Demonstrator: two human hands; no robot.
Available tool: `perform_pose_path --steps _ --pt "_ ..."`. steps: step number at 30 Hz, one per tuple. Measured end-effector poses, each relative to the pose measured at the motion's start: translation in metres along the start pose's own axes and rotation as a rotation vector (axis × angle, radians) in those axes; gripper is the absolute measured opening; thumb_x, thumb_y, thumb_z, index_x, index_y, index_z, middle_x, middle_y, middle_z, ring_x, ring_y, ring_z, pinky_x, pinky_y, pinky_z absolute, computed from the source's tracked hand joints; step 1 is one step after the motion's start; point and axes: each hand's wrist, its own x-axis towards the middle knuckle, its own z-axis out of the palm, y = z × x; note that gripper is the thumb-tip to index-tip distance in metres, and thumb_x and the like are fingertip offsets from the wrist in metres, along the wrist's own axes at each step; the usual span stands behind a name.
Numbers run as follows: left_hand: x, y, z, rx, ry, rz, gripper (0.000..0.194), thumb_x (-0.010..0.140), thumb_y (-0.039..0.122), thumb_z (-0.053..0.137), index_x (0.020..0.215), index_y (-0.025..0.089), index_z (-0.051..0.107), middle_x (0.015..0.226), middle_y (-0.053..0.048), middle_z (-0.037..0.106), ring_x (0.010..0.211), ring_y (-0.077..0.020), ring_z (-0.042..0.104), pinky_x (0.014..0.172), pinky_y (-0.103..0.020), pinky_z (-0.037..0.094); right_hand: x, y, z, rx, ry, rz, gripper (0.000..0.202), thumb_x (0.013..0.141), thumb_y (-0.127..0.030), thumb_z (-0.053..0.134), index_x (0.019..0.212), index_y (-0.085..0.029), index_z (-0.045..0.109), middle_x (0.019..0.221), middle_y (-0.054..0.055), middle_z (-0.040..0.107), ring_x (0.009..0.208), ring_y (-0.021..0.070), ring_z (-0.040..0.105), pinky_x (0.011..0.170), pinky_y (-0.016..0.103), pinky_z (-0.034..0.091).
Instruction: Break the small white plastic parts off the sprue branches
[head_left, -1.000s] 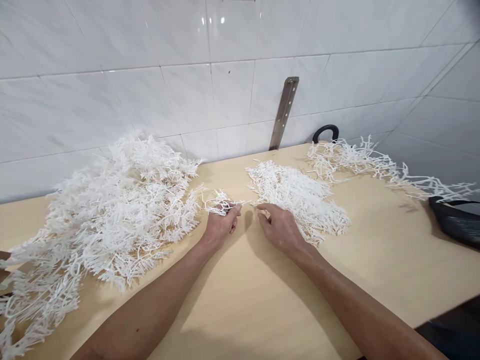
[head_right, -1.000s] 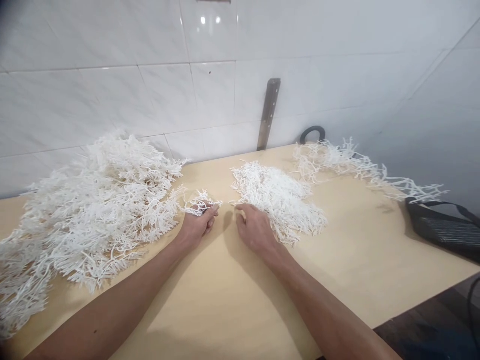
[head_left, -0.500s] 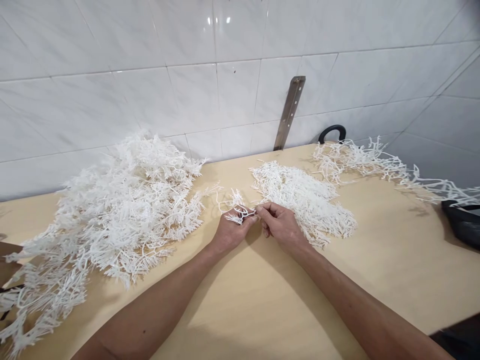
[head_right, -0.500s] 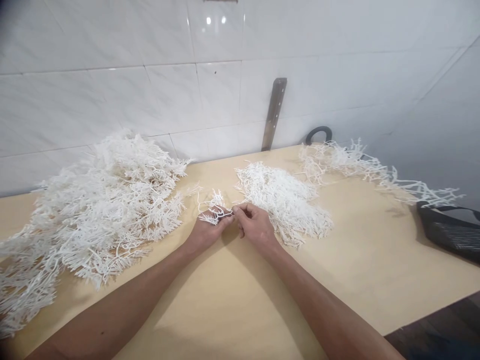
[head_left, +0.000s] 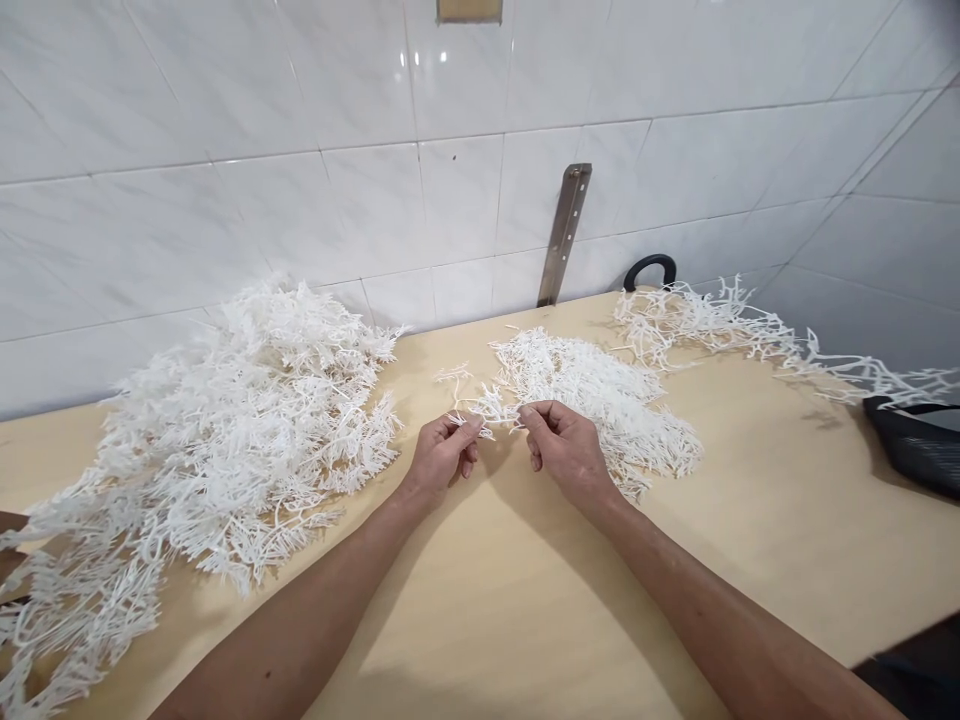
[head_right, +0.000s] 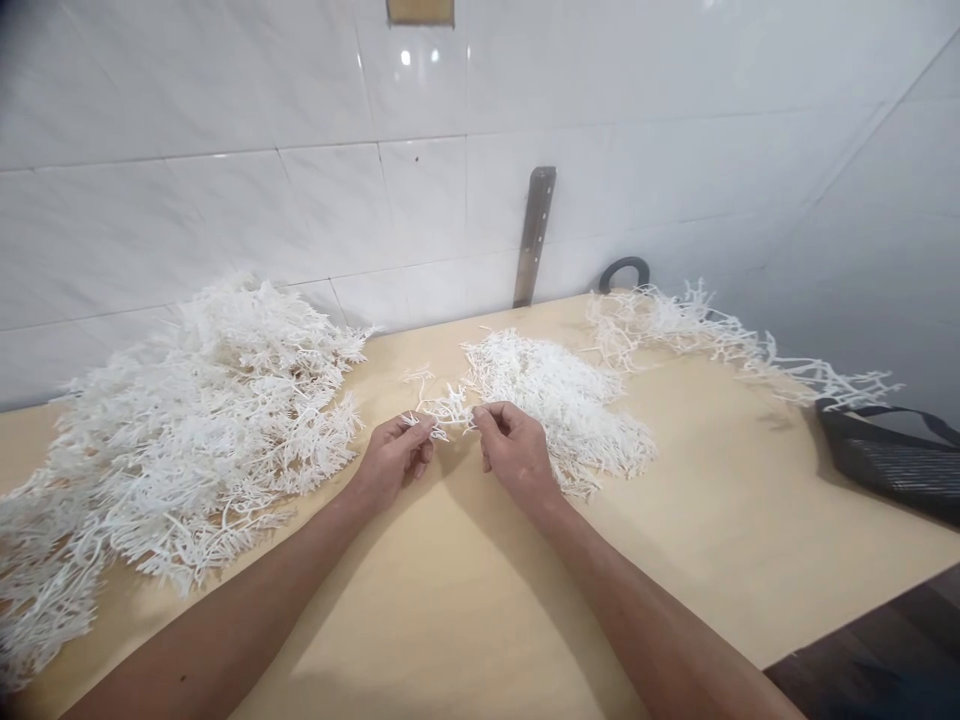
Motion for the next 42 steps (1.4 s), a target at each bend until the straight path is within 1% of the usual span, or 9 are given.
perform_pose_path --steps 6,11,14,16,20,27,34,39,42 --pt "-0.001 0.005 -0.005 -0.006 -0.111 -0.044 0.03 0.074 0.043 0.076 0.079 0.015 0.066 0.051 0.004 0.051 0.043 -0.0066 0.042 0.04 -0.019 0.031 0.002 -0.002 -0.001 0.064 0.025 -0.004 0.036 0.086 -0.054 0.065 0.082 -0.019 0.063 0.048 -0.007 0.049 0.038 0.0093 0.046 0.042 0.023 0.039" --pt "0.002 0.011 -0.01 -0.062 -0.201 -0.1 0.029 0.072 0.041 0.076 0.077 0.014 0.065 0.055 0.001 0.055 0.046 -0.0088 0.047 0.039 -0.02 0.033 0.002 -0.001 -0.003 0.057 0.001 0.0 0.036 0.085 -0.055 0.065 0.08 -0.019 0.062 0.048 -0.006 0.051 0.038 0.0093 0.046 0.042 0.023 0.039" --pt "0.004 0.013 -0.013 -0.153 -0.203 -0.118 0.031 0.075 0.044 0.072 0.076 0.014 0.063 0.06 -0.001 0.057 0.047 -0.0096 0.048 0.037 -0.02 0.032 0.002 0.0 -0.003 0.03 -0.04 -0.007 0.036 0.086 -0.054 0.065 0.081 -0.019 0.063 0.05 -0.006 0.051 0.04 0.0092 0.047 0.043 0.022 0.04" --pt "0.005 0.013 -0.015 -0.158 -0.21 -0.141 0.03 0.074 0.042 0.073 0.074 0.014 0.061 0.059 -0.001 0.057 0.046 -0.009 0.047 0.038 -0.02 0.033 0.002 0.0 -0.002 0.021 -0.061 -0.002 0.036 0.086 -0.055 0.064 0.082 -0.019 0.063 0.05 -0.006 0.052 0.04 0.0092 0.047 0.043 0.022 0.041" --pt "0.004 0.014 -0.015 -0.019 -0.263 -0.173 0.024 0.068 0.032 0.078 0.075 0.014 0.064 0.053 0.002 0.055 0.044 -0.0074 0.046 0.041 -0.019 0.036 0.003 0.002 -0.001 0.034 -0.056 0.023 0.039 0.085 -0.057 0.064 0.082 -0.018 0.062 0.05 -0.005 0.053 0.04 0.0097 0.048 0.043 0.023 0.043" --pt "-0.004 0.019 -0.009 0.279 -0.337 -0.129 0.026 0.073 0.038 0.075 0.075 0.016 0.061 0.053 0.001 0.057 0.043 -0.0085 0.048 0.041 -0.02 0.033 0.002 -0.001 -0.002 0.033 -0.059 0.012 0.039 0.085 -0.057 0.065 0.084 -0.018 0.063 0.055 -0.003 0.058 0.042 0.0102 0.051 0.044 0.023 0.046" --pt "-0.007 0.02 -0.006 0.251 -0.363 -0.106 0.031 0.073 0.041 0.077 0.08 0.015 0.061 0.06 0.0 0.059 0.053 -0.0101 0.051 0.053 -0.023 0.04 0.0 -0.003 0.0 0.056 -0.088 0.012 0.039 0.083 -0.057 0.067 0.086 -0.018 0.064 0.054 -0.004 0.057 0.041 0.01 0.05 0.042 0.023 0.046" --pt "-0.008 0.018 -0.004 0.224 -0.373 -0.092 0.035 0.072 0.043 0.078 0.08 0.013 0.063 0.064 -0.001 0.059 0.054 -0.0087 0.048 0.054 -0.023 0.035 0.0 -0.002 0.002 0.096 -0.086 0.028 0.042 0.08 -0.059 0.069 0.09 -0.018 0.065 0.052 -0.004 0.057 0.041 0.0112 0.051 0.042 0.025 0.046" --pt "-0.007 0.016 -0.004 0.263 -0.388 -0.061 0.036 0.073 0.047 0.076 0.073 0.013 0.063 0.061 0.001 0.055 0.054 -0.0079 0.044 0.053 -0.023 0.032 0.0 -0.002 0.003 0.114 -0.115 0.026 0.042 0.08 -0.058 0.07 0.093 -0.018 0.065 0.051 -0.005 0.056 0.041 0.0114 0.05 0.042 0.025 0.046"
